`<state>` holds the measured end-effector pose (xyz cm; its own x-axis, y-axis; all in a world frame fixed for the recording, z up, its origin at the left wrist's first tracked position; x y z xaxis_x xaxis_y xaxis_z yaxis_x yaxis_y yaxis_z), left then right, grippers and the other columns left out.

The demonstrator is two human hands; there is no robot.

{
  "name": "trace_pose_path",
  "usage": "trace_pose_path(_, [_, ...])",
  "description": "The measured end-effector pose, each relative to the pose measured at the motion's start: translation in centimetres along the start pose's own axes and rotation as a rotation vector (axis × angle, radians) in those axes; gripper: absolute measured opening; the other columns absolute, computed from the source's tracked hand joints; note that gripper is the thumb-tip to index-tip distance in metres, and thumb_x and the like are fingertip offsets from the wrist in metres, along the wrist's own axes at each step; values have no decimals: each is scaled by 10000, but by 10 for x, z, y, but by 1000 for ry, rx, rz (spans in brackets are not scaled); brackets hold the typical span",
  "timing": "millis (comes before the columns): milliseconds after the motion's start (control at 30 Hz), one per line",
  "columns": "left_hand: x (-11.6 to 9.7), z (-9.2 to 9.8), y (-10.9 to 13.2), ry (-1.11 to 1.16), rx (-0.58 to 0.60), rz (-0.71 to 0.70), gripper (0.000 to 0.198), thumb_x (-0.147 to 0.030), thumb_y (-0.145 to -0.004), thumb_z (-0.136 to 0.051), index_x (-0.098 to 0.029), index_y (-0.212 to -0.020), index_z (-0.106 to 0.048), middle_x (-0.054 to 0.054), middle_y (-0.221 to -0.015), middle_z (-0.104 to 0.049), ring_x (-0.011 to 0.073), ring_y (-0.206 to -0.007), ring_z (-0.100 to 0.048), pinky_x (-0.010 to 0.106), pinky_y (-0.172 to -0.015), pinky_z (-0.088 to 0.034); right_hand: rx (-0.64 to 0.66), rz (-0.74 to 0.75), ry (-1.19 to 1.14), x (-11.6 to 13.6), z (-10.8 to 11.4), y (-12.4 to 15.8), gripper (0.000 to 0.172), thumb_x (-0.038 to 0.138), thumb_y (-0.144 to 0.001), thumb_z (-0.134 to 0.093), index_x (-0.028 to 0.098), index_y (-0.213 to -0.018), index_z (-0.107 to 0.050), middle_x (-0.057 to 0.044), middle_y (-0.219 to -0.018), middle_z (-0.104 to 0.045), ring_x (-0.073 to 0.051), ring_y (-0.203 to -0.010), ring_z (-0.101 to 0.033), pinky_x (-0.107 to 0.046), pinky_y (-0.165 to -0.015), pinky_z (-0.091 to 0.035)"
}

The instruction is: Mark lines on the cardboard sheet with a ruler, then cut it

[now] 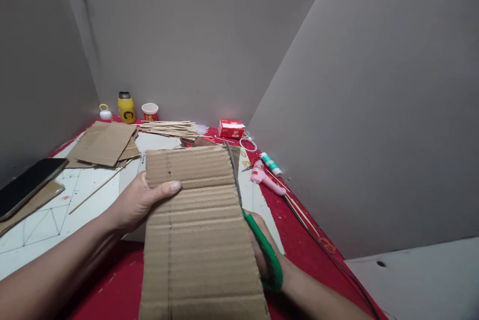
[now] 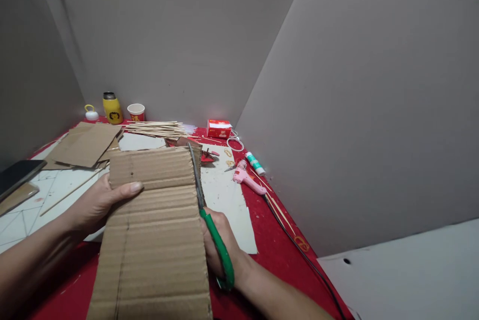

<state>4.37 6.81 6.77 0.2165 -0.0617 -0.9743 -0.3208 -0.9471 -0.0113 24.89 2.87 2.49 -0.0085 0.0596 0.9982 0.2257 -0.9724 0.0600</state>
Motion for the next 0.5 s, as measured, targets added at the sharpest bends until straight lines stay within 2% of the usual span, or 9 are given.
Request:
trace_pose_path(100, [-2,-1,-1,-2,-2,1,577,-430,-766,-809,-194,-1275,-674,124,-1248,-721,333,-1086,-708,394,-906,-590,16,58,35,6,0,2,451,658,-821,-629,216,-738,-665,-12,-566,-580,-205,-621,-563,-319,-600,-501])
trace_pose_path(233, [-6,2,-2,23,-72,-16,596,-431,-719,-834,-180,-1239,-686,128,-1229,-729,342,-1080,-709,396,-902,-595,-119,69,-52,5,16,0,508,692,-839,-585,224,-645,-547,50,-410,-437,-109,-375,-391,-244,-393,-367])
trace_pose_path(333, [-5,11,-5,79,-167,5,548,-400,-682,-859,-161,-1155,-720,124,-1094,-776,337,-993,-738,395,-859,-614,-169,64,-184,4,27,-7,561,768,-788,-570,224,-666,-509,89,-387,-375,-72,-301,-316,-202,-319,-283])
trace_pose_path(400, [-4,19,-9,130,-246,7,478,-358,-657,-873,-144,-1064,-744,119,-995,-793,330,-932,-752,383,-815,-627,-151,49,-211,6,28,-12,592,802,-737,-591,219,-675,-506,96,-394,-380,-65,-290,-321,-191,-309,-290])
trace_pose_path(500, [-1,28,-14,166,-334,-5,420,-323,-637,-873,-136,-989,-741,107,-921,-795,319,-905,-754,380,-805,-628,-109,30,-221,9,25,-14,601,794,-674,-664,201,-694,-565,56,-449,-499,-72,-309,-384,-200,-316,-332])
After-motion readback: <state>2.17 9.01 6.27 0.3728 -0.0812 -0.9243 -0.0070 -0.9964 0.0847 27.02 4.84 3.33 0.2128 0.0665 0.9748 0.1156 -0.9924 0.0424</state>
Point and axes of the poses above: each hand's wrist, its own y-axis away from the middle knuckle, its own z-axis out of the back of the hand, x = y × z, the point moved 7 cm from there along -y, towards the middle knuckle
